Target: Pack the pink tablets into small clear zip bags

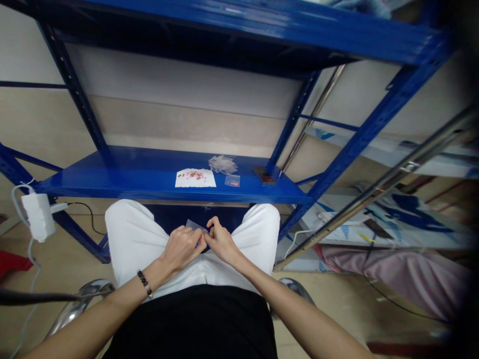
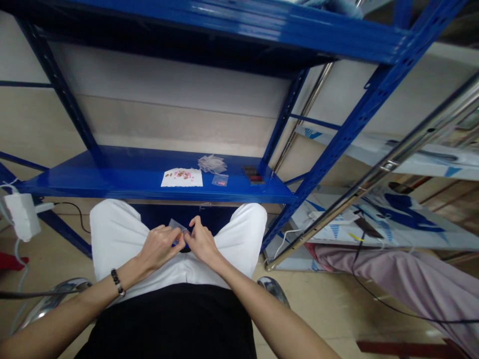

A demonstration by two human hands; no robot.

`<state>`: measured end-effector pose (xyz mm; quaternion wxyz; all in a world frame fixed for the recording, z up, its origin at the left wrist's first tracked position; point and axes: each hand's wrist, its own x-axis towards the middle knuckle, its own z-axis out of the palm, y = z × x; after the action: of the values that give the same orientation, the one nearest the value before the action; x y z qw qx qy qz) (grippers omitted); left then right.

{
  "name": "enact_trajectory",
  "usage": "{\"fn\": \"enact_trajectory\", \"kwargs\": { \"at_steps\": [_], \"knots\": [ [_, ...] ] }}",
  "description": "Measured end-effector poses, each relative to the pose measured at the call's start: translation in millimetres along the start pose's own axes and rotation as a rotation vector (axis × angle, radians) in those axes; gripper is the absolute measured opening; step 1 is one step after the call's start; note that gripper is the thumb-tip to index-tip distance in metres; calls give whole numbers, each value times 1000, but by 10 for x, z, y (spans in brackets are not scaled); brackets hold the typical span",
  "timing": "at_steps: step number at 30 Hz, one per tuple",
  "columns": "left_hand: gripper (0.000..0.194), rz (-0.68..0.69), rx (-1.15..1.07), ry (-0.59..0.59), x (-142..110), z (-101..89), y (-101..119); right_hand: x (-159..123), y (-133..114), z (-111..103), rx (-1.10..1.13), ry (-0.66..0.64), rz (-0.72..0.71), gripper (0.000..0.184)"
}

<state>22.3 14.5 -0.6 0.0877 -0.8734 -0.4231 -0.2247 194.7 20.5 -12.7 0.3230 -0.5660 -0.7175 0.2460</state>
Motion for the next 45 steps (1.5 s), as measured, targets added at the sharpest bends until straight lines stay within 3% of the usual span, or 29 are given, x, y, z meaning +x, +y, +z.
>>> {"fn": "enact_trajectory", "kwargs": {
  "at_steps": [3,6,9,11,13,15,16,18,23,30,34,37,40,43,45],
  "knots": [
    [23,-49,-19,32,36,-49,-100,85,63,6,73,37,-39,13],
    [20,-206,-117,56,93,-80,-277,175,83,-68,155,87,-9,8],
    [13,-433,-438,99,159,-45,-429,215,63,-190,424,26,123,9],
    [15,-588,-816,103,193,1,-472,209,36,-280,629,-58,180,19],
    [27,-702,-1274,-28,204,41,-457,196,9,-361,779,-135,206,24],
    [38,-741,-1656,-231,186,59,-398,192,-5,-422,857,-174,215,24],
    [40,-732,-1778,-303,170,59,-362,197,-6,-443,877,-179,216,24],
    [40,-706,-1892,-335,135,49,-295,215,-1,-464,895,-171,223,24],
    [40,-767,-1945,-217,103,45,-249,249,4,-430,914,-121,232,25],
    [21,-890,-1947,-97,76,205,-184,246,-18,-420,882,-74,226,21],
    [16,-950,-1821,-37,149,180,-235,232,32,-536,810,-97,355,23],
    [16,-884,-1741,166,420,1,-483,227,81,-619,821,-19,438,23],
    [15,-792,-1684,360,893,-251,-841,219,79,-625,832,-11,458,22],
    [14,-719,-1604,384,1451,-437,-1201,198,38,-576,799,-70,438,23],
    [13,-637,-1406,313,1779,-498,-1412,186,19,-548,764,-110,418,23]
  ]
}}
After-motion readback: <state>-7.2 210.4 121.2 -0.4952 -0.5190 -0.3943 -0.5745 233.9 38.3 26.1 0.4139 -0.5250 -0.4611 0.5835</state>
